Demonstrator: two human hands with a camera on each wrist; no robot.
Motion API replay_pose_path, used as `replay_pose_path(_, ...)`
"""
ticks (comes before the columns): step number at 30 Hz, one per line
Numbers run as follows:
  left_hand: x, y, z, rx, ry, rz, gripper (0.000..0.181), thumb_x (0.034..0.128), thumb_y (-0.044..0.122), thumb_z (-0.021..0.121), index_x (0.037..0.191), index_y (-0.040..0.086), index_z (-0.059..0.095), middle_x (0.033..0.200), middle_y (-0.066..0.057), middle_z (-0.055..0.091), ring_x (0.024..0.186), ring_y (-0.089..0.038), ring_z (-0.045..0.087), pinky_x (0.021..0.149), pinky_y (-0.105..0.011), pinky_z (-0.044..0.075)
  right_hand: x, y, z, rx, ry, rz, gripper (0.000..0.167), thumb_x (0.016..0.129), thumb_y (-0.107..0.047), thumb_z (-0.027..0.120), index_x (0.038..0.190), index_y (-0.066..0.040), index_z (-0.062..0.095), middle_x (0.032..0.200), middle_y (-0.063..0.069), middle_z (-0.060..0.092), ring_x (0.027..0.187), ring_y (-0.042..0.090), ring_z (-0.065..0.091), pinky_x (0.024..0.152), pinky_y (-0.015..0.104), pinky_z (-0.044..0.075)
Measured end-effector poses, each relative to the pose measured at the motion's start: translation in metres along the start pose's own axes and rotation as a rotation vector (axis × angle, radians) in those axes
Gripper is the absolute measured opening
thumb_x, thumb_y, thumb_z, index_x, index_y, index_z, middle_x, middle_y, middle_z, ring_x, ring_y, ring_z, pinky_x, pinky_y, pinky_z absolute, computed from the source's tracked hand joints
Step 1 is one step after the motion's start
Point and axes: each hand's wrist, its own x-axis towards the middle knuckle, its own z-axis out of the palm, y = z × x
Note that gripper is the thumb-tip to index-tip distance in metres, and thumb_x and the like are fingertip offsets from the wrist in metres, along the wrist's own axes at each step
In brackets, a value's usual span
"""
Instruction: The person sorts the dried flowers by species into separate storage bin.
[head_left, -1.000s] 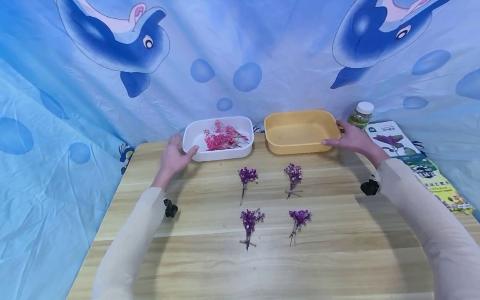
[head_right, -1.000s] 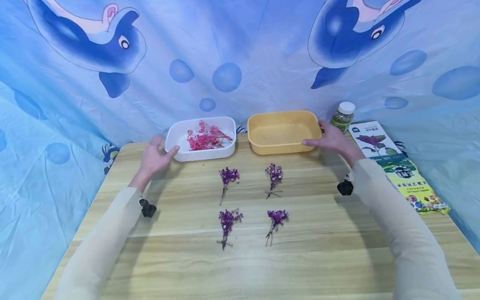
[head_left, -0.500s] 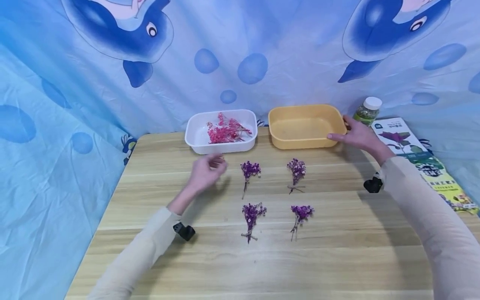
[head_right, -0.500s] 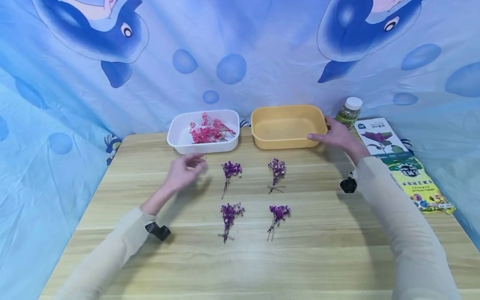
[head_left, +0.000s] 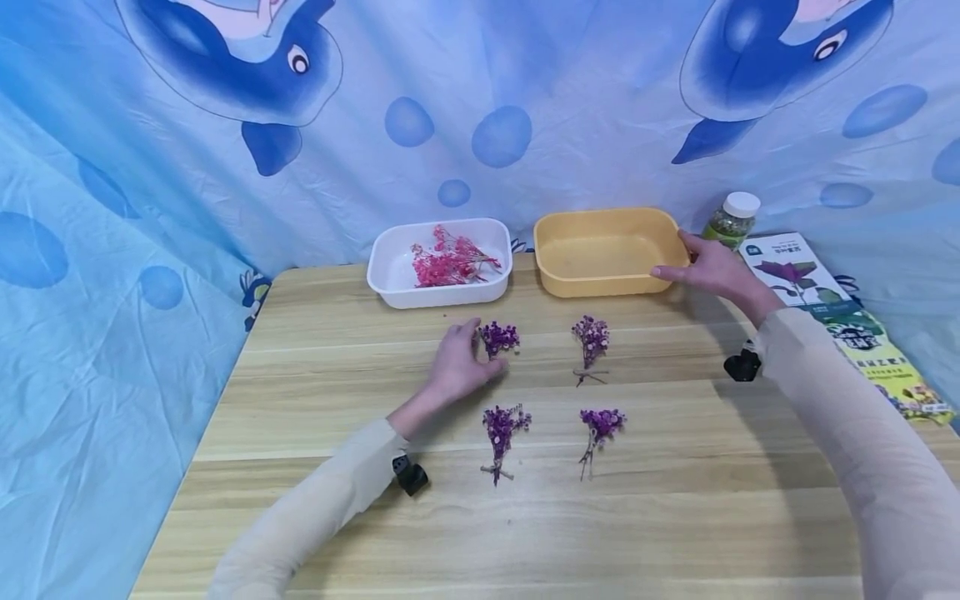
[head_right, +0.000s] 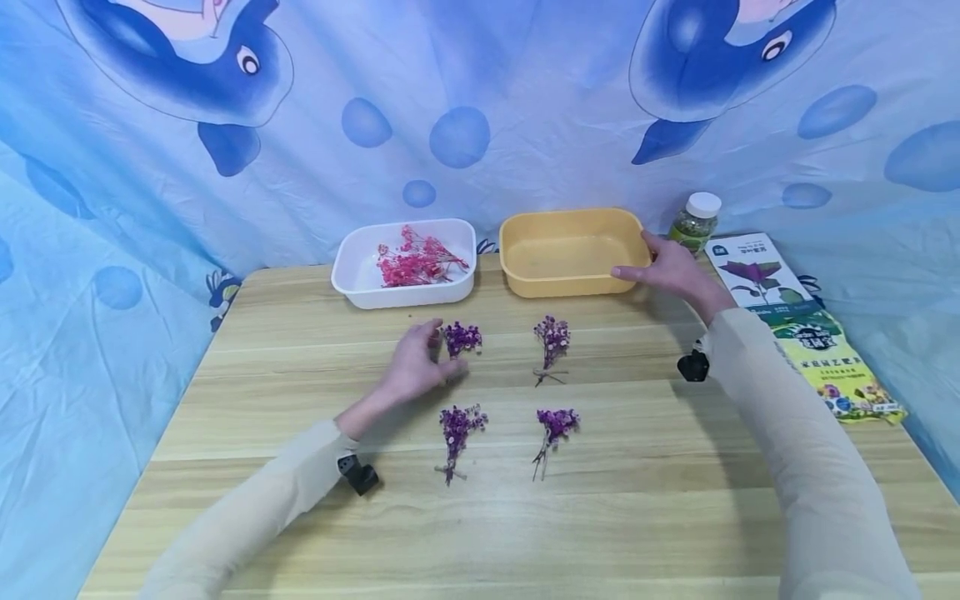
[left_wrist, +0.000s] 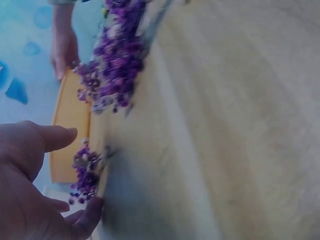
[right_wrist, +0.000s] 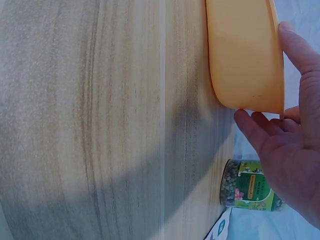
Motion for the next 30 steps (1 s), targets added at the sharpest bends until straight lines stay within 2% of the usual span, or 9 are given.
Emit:
replay_pose_path(2,0.0,0.0,0.005,0.038,0.012,0.009,0.091,0.0798,0.029,0.086,0.149,-0.005,0.037,0.114,-0.02,0.056,0.098,-0.031,0.055,0.086,-0.042,0.053,0.0,-0.001,0.0,0.004,-0.003,0.007,0.115,0.086,-0.062,0.068,0.158,-0.003,0.001,0.153,0.038,0.023,0.135,0.057,0.029,0.108,0.066,0.029)
replay_pose_path(6,0.001,0.001,0.013,0.078,0.035,0.029,0.093,0.0777,0.029,0.087,0.15,-0.003,0.038,0.132,-0.026,0.051,0.118,-0.038,0.051,0.102,-0.048,0.046,-0.001,-0.001,0.0,0.007,-0.012,0.014,0.114,0.087,-0.062,0.068,0.158,-0.004,0.0,0.153,0.039,0.023,0.136,0.057,0.029,0.108,0.065,0.029)
replay_pose_path(8,0.003,0.001,0.016,0.08,0.043,0.042,0.093,0.0776,0.027,0.088,0.15,-0.003,0.038,0.133,-0.027,0.05,0.122,-0.04,0.049,0.105,-0.048,0.044,-0.001,0.0,0.0,0.008,-0.015,0.013,0.115,0.087,-0.063,0.068,0.158,-0.003,0.0,0.152,0.039,0.022,0.135,0.057,0.028,0.108,0.066,0.029)
replay_pose_path(15,0.012,0.002,0.021,0.116,0.082,0.109,0.081,0.0796,0.019,0.086,0.145,-0.004,0.046,0.123,-0.026,0.056,0.112,-0.04,0.053,0.098,-0.047,0.047,0.001,0.001,0.0,0.015,-0.012,0.028,0.117,0.085,-0.065,0.069,0.158,-0.005,0.001,0.155,0.036,0.02,0.137,0.056,0.026,0.109,0.065,0.027)
replay_pose_path(23,0.016,0.005,0.017,0.11,0.018,0.094,0.066,0.083,0.002,0.077,0.144,-0.002,0.05,0.125,-0.024,0.057,0.109,-0.035,0.057,0.098,-0.045,0.05,0.003,0.0,0.001,0.023,-0.022,0.042,0.116,0.085,-0.063,0.069,0.158,-0.006,0.0,0.156,0.036,0.018,0.138,0.055,0.025,0.11,0.065,0.027)
replay_pose_path(30,0.016,0.004,0.014,0.055,0.025,0.138,0.061,0.0828,-0.006,0.07,0.141,-0.005,0.052,0.121,-0.025,0.06,0.109,-0.036,0.059,0.1,-0.045,0.05,0.002,-0.002,0.001,0.031,-0.027,0.056,0.117,0.085,-0.063,0.069,0.158,-0.007,-0.001,0.156,0.035,0.017,0.139,0.055,0.023,0.11,0.065,0.026)
